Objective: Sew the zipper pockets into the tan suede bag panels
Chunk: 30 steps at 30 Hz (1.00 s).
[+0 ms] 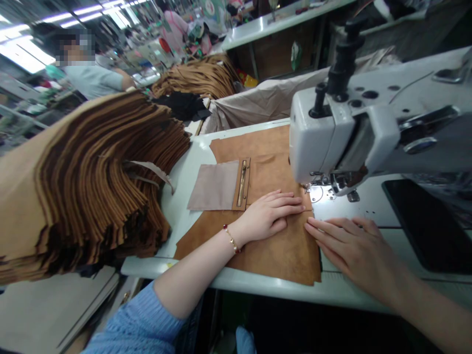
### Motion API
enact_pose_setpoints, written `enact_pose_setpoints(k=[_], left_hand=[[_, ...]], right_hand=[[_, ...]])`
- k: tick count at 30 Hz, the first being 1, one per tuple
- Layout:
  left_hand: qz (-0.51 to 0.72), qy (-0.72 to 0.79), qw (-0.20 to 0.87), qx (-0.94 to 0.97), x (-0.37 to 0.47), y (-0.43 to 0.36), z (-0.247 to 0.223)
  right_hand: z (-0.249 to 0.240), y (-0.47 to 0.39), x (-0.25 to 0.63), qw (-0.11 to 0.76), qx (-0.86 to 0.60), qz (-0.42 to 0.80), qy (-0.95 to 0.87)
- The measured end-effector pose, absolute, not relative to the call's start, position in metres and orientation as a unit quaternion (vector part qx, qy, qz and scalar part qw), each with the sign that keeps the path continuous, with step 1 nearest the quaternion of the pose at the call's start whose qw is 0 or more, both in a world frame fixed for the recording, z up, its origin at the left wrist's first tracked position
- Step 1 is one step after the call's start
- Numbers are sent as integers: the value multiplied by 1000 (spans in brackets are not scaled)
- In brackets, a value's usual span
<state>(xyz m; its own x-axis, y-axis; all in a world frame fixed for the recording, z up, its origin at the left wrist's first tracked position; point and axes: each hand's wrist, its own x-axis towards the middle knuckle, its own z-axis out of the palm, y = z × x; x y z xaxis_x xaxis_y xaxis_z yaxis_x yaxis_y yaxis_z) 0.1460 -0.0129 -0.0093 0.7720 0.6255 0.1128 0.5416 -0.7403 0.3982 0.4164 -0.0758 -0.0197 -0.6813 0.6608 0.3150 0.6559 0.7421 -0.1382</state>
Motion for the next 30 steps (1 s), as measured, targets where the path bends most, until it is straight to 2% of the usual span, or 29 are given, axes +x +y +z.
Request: enact_pose_setpoints(k=[7, 26, 30], left_hand=[[134, 320, 169, 923, 149, 6, -8], [143, 334, 159, 918, 148, 24, -12], [135, 479, 85, 863, 146, 20, -14]], right_hand=[[-23, -48, 418, 202, -355, 6, -913], [-30, -32, 415, 194, -387, -27, -901], [-25, -34, 421, 198, -384, -9, -902]])
